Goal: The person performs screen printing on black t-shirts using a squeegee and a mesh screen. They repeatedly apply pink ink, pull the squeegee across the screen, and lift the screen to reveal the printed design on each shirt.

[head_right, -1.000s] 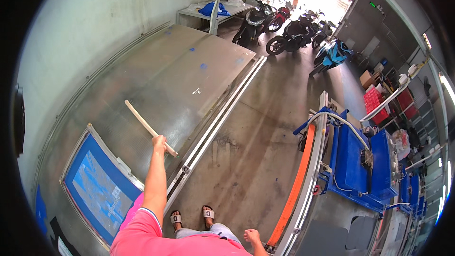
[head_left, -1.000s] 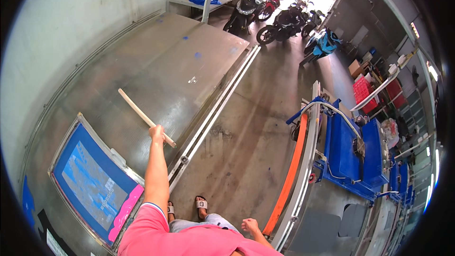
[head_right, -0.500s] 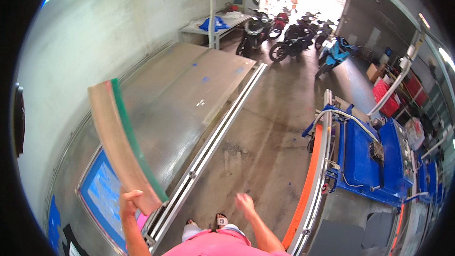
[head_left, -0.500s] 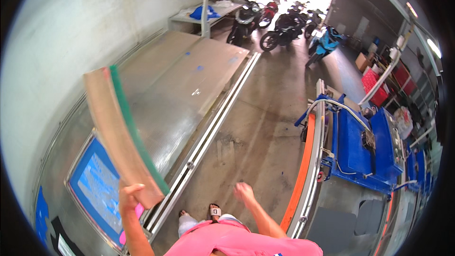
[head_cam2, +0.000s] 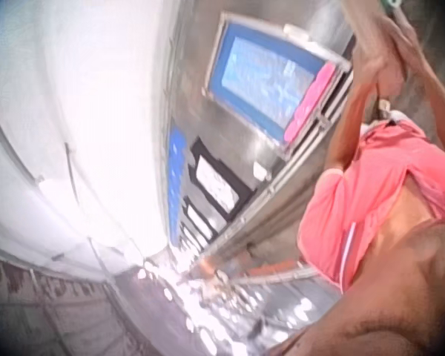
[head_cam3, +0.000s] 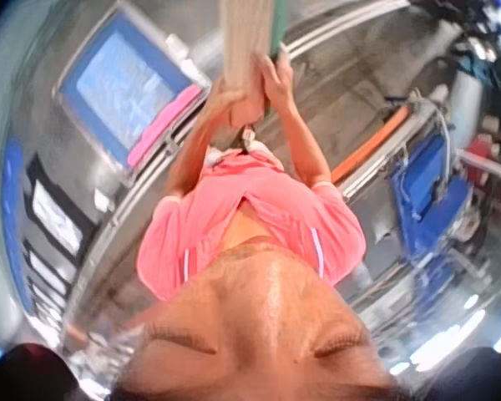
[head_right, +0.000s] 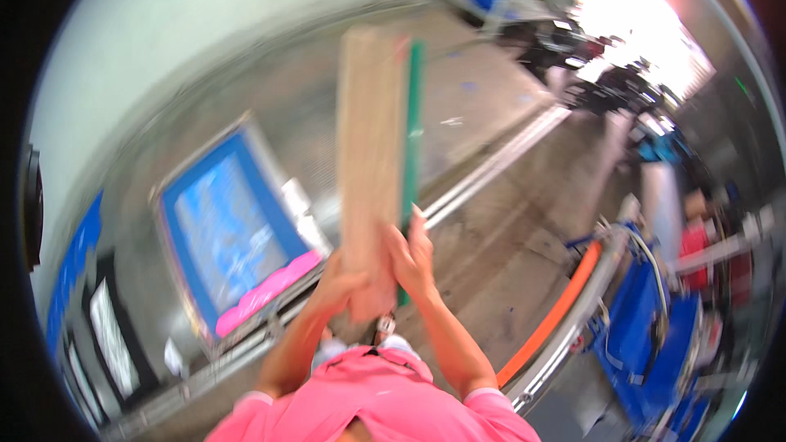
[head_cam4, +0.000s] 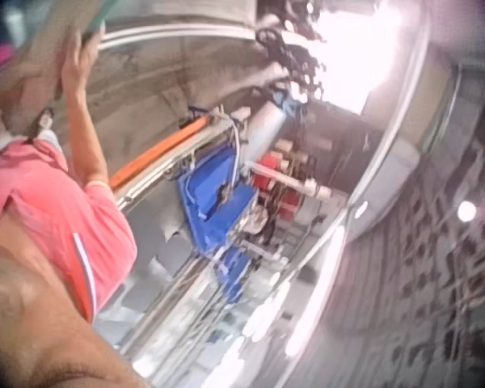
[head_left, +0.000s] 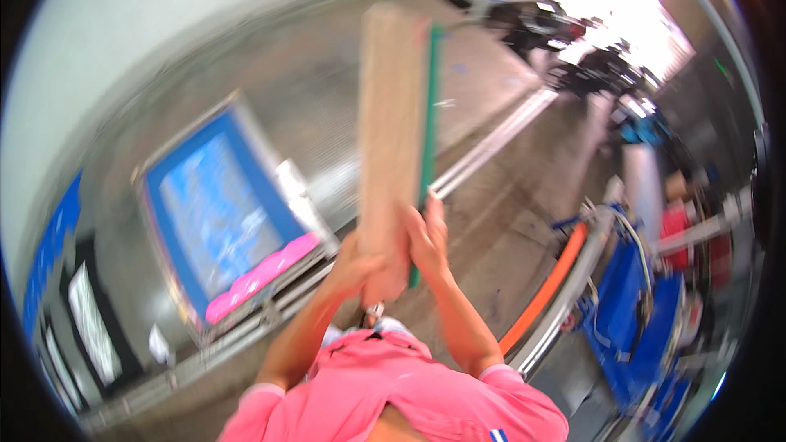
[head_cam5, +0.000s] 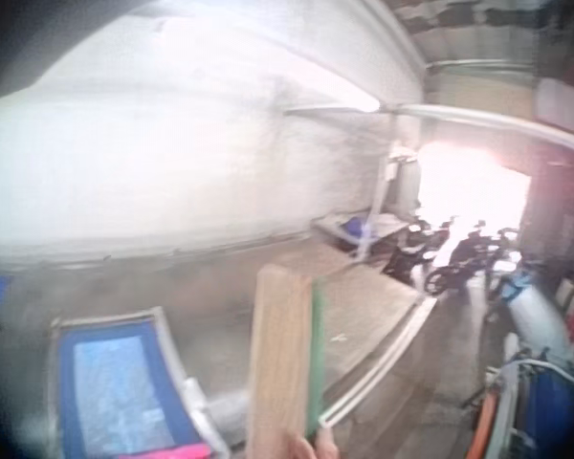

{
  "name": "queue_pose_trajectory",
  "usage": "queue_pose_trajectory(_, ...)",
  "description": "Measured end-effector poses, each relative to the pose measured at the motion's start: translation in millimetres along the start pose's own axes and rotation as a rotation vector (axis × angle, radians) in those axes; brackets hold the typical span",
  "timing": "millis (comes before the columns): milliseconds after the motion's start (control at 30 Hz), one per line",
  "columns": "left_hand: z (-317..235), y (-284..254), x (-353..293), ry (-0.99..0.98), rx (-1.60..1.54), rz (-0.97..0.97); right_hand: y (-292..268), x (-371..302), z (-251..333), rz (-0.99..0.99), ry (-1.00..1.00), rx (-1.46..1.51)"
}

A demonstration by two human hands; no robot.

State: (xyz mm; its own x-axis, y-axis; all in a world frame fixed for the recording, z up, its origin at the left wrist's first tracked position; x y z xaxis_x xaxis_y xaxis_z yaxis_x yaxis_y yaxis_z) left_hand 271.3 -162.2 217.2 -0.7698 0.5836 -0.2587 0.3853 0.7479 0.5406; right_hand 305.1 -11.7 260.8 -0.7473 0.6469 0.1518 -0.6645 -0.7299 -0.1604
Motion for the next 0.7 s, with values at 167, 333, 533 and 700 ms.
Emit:
queue_pose_trajectory(167,-129,-47,20,0.298,0.407,-0.013,23,-181,-105,0.691,0.062,-0.368)
queue_pose_trajectory(333,-163,-203,-22,0.340,0.869,-0.123,15,-62,-34,-0.050,-0.464,-0.648)
queue_pose_trajectory(533,-148,-333,-88,-0.067,1.306,-0.135,196,-14,76,0.543,-0.942,-0.806)
queue_pose_trajectory(700,-137,-407,-109,-0.116,1.170,-0.140,306,9,-49,1.125,-0.540,-0.992)
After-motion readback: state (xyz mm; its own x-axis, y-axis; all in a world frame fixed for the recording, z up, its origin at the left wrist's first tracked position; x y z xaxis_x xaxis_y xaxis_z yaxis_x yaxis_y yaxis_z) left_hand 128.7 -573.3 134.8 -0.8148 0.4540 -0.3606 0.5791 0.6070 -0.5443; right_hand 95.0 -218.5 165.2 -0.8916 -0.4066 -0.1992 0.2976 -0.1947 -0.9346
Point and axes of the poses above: each hand's wrist, its own x-axis towards the middle knuckle, its own y-axis out of the palm, z = x × y, the point moved 6 cm from there along x, towards the middle knuckle, and after that the axes turned 12 degrees about -z, right-handed, at the moved point
